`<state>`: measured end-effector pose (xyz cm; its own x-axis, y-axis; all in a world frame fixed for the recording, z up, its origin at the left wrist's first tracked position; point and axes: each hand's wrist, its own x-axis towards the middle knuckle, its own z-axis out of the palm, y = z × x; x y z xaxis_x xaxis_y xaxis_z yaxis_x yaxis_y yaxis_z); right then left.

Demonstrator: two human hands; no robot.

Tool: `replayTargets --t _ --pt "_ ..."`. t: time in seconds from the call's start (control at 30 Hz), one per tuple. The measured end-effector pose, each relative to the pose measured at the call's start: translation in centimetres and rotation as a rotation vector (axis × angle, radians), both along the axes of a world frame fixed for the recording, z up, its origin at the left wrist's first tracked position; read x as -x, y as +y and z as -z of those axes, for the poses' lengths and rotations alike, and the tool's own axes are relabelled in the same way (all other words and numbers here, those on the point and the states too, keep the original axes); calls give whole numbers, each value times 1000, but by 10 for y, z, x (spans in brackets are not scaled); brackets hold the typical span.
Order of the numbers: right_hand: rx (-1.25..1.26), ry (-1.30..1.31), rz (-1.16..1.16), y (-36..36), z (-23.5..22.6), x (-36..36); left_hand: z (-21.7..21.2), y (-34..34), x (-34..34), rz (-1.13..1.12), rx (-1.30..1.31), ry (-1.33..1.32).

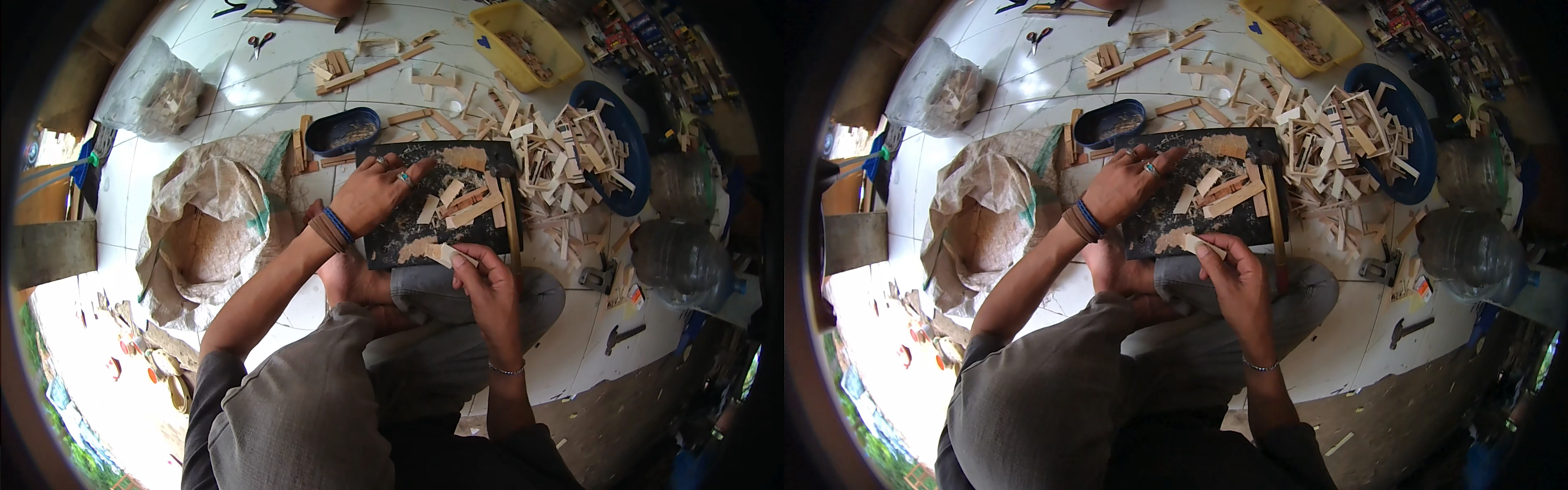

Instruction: The person sits on the floor and repeatedly splits small wooden sticks using a hammer and a chisel. They pick up sticks from a sack, place them on a black board, strike them with the hammer, and then place the split pieces into a blue bowl.

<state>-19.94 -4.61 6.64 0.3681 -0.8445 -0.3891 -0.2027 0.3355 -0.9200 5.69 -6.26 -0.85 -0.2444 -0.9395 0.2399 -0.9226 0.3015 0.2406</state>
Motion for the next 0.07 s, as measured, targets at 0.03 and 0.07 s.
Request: replayTargets --t 0.03,0.07 --pt "3 4 -1 0 0 0 -1 -1 0 49 15 -19" --pt "3 5 0 0 0 1 -1 -4 -2 94 21 -46"
